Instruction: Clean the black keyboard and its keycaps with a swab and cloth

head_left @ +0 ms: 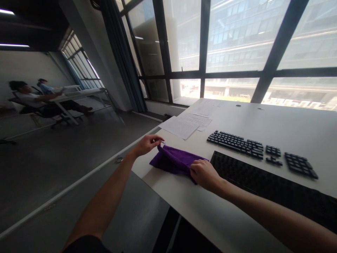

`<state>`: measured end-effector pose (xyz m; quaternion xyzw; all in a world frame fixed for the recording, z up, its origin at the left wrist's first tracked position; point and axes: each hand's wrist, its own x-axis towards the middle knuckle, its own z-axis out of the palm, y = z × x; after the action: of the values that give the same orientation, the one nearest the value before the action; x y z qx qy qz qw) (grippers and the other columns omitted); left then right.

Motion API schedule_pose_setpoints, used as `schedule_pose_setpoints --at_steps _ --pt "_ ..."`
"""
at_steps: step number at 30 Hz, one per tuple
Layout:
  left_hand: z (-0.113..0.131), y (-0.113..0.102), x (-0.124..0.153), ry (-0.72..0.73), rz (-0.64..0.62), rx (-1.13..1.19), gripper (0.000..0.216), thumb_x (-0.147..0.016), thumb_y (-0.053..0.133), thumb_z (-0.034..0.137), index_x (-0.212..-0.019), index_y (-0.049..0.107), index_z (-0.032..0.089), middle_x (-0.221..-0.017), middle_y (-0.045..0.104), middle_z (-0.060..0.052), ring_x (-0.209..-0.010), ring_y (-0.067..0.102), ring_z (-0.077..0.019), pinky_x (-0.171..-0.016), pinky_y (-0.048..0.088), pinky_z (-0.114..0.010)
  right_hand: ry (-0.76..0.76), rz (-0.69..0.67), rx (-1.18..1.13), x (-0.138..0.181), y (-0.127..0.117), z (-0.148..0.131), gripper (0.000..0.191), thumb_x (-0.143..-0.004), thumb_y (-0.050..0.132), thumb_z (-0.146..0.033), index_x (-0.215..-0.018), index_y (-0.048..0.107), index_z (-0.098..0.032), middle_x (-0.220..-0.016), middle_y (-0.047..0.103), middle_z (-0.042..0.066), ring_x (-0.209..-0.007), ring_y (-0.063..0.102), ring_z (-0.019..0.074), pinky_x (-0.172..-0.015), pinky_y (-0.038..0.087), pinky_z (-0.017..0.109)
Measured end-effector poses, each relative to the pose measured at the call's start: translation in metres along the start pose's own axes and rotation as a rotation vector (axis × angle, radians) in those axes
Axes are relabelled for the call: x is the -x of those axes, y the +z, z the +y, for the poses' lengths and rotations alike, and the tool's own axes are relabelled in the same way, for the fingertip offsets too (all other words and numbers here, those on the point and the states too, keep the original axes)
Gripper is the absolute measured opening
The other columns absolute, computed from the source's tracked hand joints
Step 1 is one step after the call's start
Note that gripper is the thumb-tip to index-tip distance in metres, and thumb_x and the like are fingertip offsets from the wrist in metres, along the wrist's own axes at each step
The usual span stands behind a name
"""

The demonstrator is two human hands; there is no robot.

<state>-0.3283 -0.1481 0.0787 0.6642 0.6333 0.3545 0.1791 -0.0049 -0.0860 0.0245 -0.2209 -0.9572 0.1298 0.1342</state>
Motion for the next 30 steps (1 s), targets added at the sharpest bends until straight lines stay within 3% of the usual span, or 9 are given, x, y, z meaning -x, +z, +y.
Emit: schedule_pose_setpoints --at_steps 6,13,18,24,27,30 --pt "-0.007 0.006 -0.037 0.033 0.049 0.127 0.035 -0.088 0.059 0.042 -0.101 0.068 0.012 -0.086 0.070 -0.008 -0.081 0.064 -0.0184 -0.079 0.051 -0.031 0.248 0.068 -0.140 -0.021 -0.016 0.025 0.020 -0.086 0.050 -0.022 -0.076 0.066 -0.018 -0.071 0.066 0.003 -0.063 0.054 0.0144 -0.058 0.033 0.025" --pt "-0.022 0.012 -0.079 0.014 0.162 0.025 0.039 -0.087 0.057 0.046 -0.104 0.068 0.013 -0.095 0.067 -0.008 -0.084 0.060 -0.0177 -0.078 0.048 -0.029 0.330 0.204 -0.204 -0.080 -0.039 0.067 0.021 -0.087 0.046 -0.018 -0.095 0.066 -0.015 -0.081 0.069 0.007 -0.072 0.059 0.0164 -0.066 0.038 0.025" --pt "-0.035 -0.006 -0.102 0.032 0.047 0.166 0.049 -0.074 0.075 0.046 -0.108 0.068 0.010 -0.098 0.069 -0.011 -0.088 0.064 -0.0196 -0.085 0.050 -0.034 0.293 0.233 -0.210 -0.112 -0.045 0.091 0.020 -0.087 0.050 -0.017 -0.095 0.069 -0.014 -0.084 0.070 0.007 -0.075 0.060 0.0166 -0.069 0.040 0.025" --pt "-0.044 -0.039 -0.102 0.006 -0.119 0.213 0.060 -0.066 0.083 0.037 -0.116 0.066 0.010 -0.099 0.071 -0.013 -0.089 0.065 -0.0209 -0.084 0.053 -0.037 0.241 0.296 -0.200 -0.131 -0.057 0.104 0.021 -0.088 0.052 -0.017 -0.096 0.071 -0.014 -0.087 0.071 0.007 -0.081 0.062 0.0169 -0.073 0.041 0.025" --pt "-0.044 -0.047 -0.101 -0.009 -0.119 0.187 0.058 -0.067 0.082 0.035 -0.117 0.066 0.010 -0.097 0.072 -0.010 -0.088 0.066 -0.0208 -0.085 0.053 -0.037 0.156 0.322 -0.166 -0.136 -0.065 0.107 0.020 -0.088 0.053 -0.020 -0.094 0.072 -0.015 -0.089 0.072 0.008 -0.085 0.062 0.0178 -0.076 0.040 0.026" --pt "-0.039 -0.047 -0.103 0.016 -0.030 0.098 0.047 -0.070 0.078 0.034 -0.110 0.069 0.013 -0.095 0.072 -0.008 -0.088 0.066 -0.0204 -0.087 0.053 -0.037 0.136 0.304 -0.093 -0.136 -0.072 0.109 0.018 -0.088 0.056 -0.025 -0.091 0.072 -0.016 -0.088 0.071 0.007 -0.084 0.060 0.0185 -0.075 0.039 0.027"
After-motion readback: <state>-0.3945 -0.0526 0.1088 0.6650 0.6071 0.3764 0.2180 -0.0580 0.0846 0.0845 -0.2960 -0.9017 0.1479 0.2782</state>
